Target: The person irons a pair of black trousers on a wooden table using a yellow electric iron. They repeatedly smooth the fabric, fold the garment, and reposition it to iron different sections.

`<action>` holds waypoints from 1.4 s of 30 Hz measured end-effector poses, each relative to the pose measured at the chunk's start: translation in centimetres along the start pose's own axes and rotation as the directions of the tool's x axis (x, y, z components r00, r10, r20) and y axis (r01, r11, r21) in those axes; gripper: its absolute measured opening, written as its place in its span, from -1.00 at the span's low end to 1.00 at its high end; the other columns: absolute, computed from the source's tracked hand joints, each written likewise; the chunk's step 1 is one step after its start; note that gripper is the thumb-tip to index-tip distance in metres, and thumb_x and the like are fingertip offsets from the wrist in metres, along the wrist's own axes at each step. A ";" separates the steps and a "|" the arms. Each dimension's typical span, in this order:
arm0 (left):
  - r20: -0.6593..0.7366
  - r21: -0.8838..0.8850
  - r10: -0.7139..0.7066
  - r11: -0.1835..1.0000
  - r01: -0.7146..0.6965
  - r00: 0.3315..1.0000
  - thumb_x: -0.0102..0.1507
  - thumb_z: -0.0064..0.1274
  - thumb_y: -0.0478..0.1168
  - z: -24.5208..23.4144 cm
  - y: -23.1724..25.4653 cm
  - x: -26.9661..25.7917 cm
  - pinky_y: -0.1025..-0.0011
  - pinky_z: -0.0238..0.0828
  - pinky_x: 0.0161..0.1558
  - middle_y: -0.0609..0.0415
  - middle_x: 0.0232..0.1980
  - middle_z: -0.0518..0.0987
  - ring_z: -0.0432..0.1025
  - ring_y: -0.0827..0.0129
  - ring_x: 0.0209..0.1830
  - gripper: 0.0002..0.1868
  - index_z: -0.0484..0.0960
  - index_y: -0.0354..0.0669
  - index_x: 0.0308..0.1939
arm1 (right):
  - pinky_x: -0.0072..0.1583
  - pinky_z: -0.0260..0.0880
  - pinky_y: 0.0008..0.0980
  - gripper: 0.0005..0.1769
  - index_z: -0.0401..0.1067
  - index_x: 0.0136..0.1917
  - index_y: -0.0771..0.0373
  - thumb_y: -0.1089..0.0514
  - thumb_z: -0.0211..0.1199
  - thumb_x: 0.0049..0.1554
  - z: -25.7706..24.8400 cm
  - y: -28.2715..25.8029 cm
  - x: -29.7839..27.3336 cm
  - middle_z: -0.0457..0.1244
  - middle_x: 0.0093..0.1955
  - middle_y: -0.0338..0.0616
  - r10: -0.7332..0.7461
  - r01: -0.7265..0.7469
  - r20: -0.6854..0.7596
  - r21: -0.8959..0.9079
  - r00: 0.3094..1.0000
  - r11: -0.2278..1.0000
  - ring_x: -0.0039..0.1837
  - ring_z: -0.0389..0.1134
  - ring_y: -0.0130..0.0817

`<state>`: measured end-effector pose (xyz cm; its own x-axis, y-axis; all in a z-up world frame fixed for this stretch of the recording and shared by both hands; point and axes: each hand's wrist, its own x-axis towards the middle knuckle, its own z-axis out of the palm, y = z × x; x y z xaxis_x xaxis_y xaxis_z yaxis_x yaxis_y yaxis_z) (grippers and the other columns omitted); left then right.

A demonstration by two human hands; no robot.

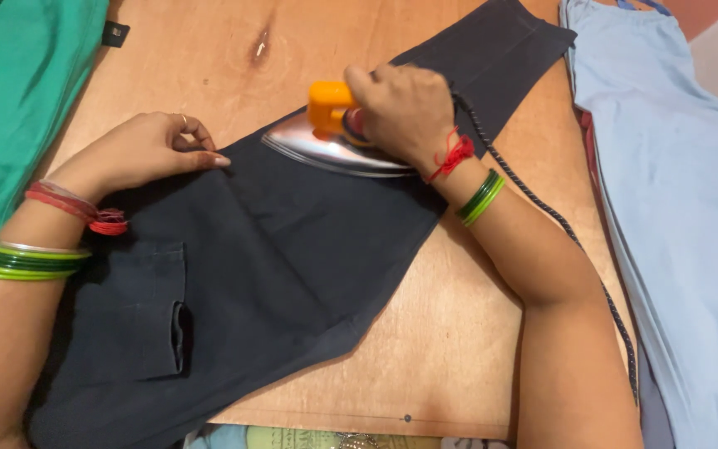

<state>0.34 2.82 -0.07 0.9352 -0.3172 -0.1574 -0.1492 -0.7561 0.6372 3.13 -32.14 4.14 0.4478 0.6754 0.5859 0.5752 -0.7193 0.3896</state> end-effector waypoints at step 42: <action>-0.233 0.361 0.077 0.933 0.013 0.969 0.24 0.17 0.09 2.3 3.0 0.2 0.06 0.46 -0.21 -0.01 -0.28 0.69 0.56 0.03 -0.21 -0.69 0.71 -0.06 -0.23 | -0.17 0.18 -0.23 -0.68 0.32 -0.29 0.15 -0.01 0.39 -0.19 -0.5 1.0 -1.2 0.12 -0.35 -0.20 -0.053 0.096 -0.198 0.215 0.979 0.972 -0.26 0.21 -0.19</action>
<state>-0.62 -0.83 0.04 0.9700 -0.2321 0.0719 -0.2428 -0.9157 0.3201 2.83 -33.72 4.14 0.2724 0.6670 0.6935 0.7491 -0.5993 0.2822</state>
